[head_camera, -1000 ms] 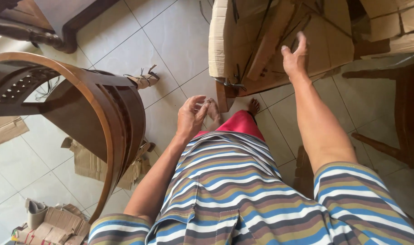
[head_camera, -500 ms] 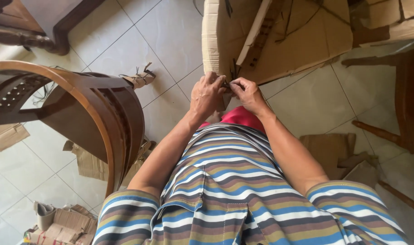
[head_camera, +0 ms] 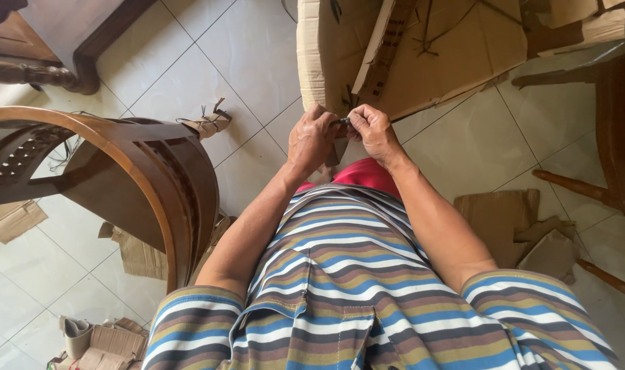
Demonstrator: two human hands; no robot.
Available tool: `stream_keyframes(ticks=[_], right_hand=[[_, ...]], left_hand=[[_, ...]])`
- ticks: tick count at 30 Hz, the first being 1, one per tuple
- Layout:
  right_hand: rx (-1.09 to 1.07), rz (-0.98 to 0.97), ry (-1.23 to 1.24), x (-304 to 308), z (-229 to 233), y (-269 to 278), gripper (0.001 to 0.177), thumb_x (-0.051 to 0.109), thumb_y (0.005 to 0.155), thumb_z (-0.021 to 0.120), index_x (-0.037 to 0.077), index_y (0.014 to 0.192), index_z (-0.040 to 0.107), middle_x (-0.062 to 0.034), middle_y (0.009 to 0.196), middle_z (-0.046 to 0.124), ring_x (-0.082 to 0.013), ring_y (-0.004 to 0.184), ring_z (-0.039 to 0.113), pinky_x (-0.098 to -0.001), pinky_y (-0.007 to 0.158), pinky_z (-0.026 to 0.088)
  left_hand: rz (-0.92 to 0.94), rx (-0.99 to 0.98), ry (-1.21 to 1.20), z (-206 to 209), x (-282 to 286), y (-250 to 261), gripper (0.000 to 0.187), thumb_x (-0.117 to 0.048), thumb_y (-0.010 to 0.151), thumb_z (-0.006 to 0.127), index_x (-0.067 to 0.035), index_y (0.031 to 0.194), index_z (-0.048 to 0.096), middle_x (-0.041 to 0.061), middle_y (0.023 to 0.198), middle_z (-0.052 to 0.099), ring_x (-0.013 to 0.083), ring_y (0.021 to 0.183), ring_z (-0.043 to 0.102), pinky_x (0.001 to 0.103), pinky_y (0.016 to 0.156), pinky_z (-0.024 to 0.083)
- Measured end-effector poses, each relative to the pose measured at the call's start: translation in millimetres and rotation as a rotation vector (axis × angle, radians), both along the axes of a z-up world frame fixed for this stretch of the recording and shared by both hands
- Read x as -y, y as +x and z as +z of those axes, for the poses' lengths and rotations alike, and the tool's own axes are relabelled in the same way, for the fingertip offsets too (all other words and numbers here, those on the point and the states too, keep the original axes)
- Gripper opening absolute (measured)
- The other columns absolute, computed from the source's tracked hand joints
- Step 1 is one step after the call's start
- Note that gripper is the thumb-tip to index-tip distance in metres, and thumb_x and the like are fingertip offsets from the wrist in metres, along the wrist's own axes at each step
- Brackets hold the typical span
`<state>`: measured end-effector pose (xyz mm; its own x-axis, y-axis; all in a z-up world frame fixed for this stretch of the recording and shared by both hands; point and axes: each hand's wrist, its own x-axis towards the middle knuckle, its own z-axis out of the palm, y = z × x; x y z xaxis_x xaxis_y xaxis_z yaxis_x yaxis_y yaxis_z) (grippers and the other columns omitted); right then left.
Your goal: The person sits on the floor and ties a cardboard structure with green plastic strips. They pick up a strip from a glass table, wrap it around the cardboard, and tie a knot. The person repeats this process, securing the cardboard pieces together.
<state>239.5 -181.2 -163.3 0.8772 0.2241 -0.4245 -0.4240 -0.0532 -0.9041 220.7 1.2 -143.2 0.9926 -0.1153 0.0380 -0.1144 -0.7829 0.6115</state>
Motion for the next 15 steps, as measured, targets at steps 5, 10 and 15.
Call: stream_keyframes(ticks=[5, 10, 15], right_hand=[[0.092, 0.035, -0.068, -0.4, 7.4, 6.3, 0.017, 0.022, 0.108, 0.063, 0.009, 0.099, 0.069, -0.0057, 0.081, 0.071, -0.0107, 0.077, 0.068, -0.0228, 0.066, 0.056], [0.165, 0.001, -0.152, 2.7, 7.1, 12.8, 0.017, 0.017, 0.107, 0.062, 0.007, 0.095, 0.069, -0.0081, 0.08, 0.07, -0.0135, 0.075, 0.071, -0.0251, 0.063, 0.059], [0.2, -0.097, -0.251, 6.2, 1.2, 17.4, 0.019, 0.016, 0.108, 0.058, 0.007, 0.094, 0.067, -0.0056, 0.079, 0.068, -0.011, 0.071, 0.068, -0.021, 0.061, 0.057]], left_hand=[[0.036, -0.238, -0.15, 5.6, 2.7, -0.2, 0.019, -0.039, 0.094, 0.072, -0.029, 0.109, 0.069, 0.0, 0.097, 0.065, 0.0296, 0.094, 0.072, 0.043, 0.077, 0.06], [0.152, -0.326, -0.304, -3.1, -1.9, 5.3, 0.015, -0.043, 0.095, 0.071, -0.031, 0.104, 0.074, 0.0, 0.094, 0.072, 0.0302, 0.093, 0.074, 0.042, 0.074, 0.06], [0.22, -0.409, -0.346, 14.2, -7.4, 9.4, 0.018, -0.038, 0.091, 0.072, -0.027, 0.104, 0.077, 0.009, 0.094, 0.076, 0.0363, 0.097, 0.073, 0.048, 0.078, 0.06]])
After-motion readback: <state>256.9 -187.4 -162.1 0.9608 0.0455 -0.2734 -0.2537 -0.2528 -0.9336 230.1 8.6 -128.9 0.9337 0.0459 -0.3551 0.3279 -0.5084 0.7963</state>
